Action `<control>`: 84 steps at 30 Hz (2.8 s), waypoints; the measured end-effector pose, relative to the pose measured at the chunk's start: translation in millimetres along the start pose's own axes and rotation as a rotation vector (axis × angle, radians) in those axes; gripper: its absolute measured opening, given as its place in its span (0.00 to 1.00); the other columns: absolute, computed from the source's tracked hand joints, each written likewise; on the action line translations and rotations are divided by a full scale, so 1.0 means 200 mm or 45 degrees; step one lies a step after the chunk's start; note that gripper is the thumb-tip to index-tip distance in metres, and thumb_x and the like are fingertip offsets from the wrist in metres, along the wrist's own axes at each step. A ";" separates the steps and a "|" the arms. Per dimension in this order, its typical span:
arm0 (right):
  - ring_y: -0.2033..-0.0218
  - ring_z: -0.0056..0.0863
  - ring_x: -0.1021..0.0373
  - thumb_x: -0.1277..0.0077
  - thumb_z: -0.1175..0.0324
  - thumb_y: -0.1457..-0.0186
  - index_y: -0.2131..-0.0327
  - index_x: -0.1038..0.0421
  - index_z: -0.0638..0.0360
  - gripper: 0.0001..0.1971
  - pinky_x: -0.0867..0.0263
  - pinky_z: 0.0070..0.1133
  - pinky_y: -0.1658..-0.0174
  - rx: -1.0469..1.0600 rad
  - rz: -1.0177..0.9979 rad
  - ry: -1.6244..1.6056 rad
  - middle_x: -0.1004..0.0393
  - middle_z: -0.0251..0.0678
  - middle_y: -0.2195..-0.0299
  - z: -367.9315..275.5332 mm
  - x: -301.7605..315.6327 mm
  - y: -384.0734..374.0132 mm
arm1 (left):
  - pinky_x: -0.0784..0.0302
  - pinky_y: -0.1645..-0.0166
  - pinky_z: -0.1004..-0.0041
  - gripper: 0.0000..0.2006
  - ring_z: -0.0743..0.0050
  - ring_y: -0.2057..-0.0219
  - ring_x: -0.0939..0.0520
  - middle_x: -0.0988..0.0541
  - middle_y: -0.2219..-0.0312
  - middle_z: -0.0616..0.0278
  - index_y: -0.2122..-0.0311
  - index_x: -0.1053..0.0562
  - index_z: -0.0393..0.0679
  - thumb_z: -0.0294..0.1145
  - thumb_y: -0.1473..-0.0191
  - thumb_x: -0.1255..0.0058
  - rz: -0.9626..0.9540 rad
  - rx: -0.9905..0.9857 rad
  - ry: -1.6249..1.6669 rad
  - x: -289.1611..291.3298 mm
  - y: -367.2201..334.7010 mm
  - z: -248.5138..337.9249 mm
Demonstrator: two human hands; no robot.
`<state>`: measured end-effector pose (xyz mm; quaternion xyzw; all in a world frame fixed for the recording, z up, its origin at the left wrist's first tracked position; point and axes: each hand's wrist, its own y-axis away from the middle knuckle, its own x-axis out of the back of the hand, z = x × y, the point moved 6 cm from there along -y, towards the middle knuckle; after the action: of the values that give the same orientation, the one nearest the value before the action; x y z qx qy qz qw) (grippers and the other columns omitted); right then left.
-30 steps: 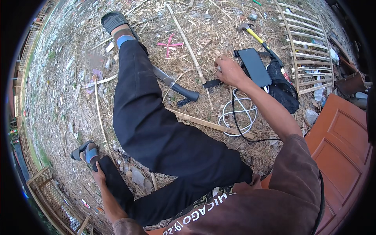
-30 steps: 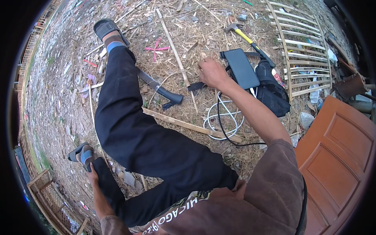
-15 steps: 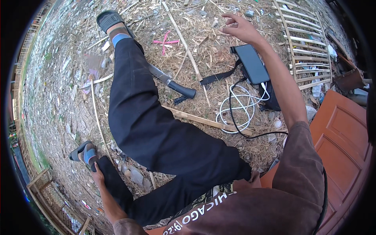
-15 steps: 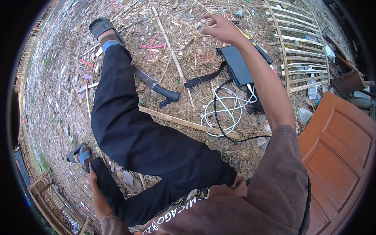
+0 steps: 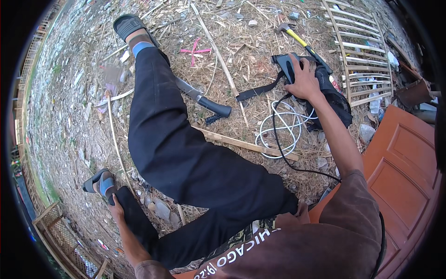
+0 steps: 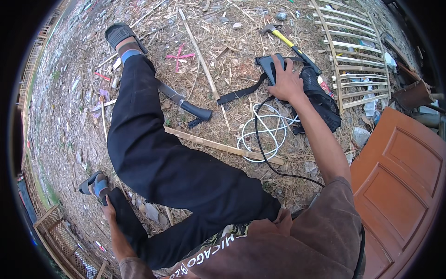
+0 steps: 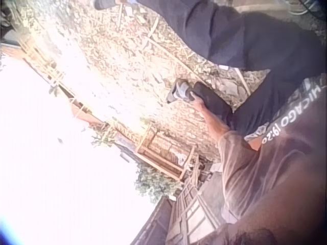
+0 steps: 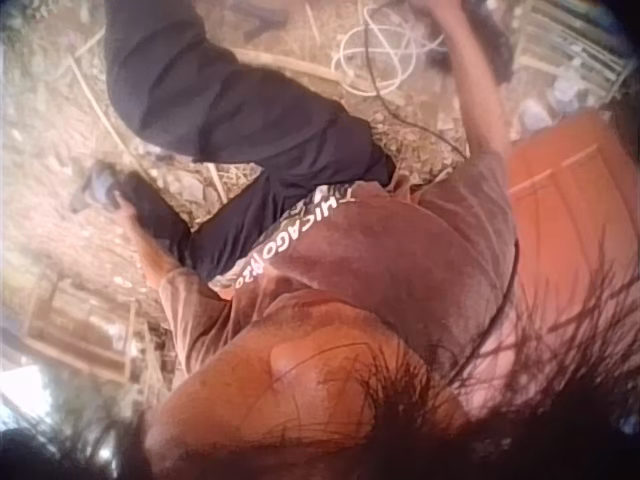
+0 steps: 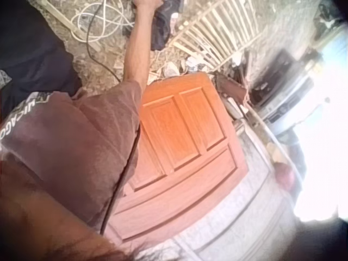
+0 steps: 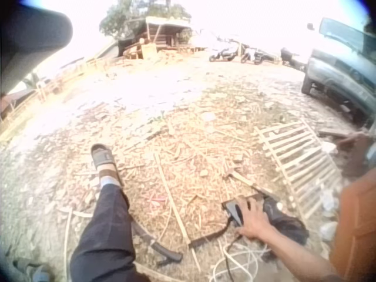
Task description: The person assembles a triangular frame from wooden sticks, using a hammer to drive nails into the joints and a knife to trim the ends of the sticks while sitting on the ground.
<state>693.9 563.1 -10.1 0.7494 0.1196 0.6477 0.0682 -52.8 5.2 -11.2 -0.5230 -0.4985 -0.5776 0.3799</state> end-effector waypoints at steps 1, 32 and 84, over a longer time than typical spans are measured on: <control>0.45 0.69 0.38 0.34 0.59 0.61 0.31 0.60 0.32 0.56 0.34 0.50 0.47 -0.031 -0.023 0.037 0.53 0.54 0.35 -0.01 0.01 0.00 | 0.37 0.39 0.54 0.54 0.31 0.43 0.30 0.31 0.46 0.26 0.42 0.38 0.23 0.77 0.48 0.64 -0.008 -0.015 0.011 0.01 0.02 0.02; 0.41 0.52 0.39 0.31 0.64 0.65 0.32 0.52 0.43 0.55 0.40 0.37 0.38 -0.005 0.281 -0.418 0.43 0.56 0.43 0.27 0.46 0.13 | 0.38 0.39 0.54 0.56 0.31 0.42 0.32 0.33 0.46 0.23 0.41 0.41 0.20 0.77 0.47 0.64 -0.048 -0.071 0.019 0.04 0.06 0.09; 0.54 0.43 0.30 0.46 0.68 0.49 0.58 0.24 0.56 0.14 0.33 0.33 0.51 1.550 -0.502 0.059 0.26 0.44 0.59 -2.01 -0.39 -0.11 | 0.34 0.41 0.51 0.51 0.32 0.45 0.27 0.28 0.49 0.27 0.37 0.43 0.31 0.74 0.48 0.61 -0.078 0.238 0.032 0.08 0.11 0.07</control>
<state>284.9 542.0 -28.2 0.6035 0.6033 0.4551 -0.2544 -31.5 14.9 7.4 -0.4624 -0.5612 -0.5464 0.4155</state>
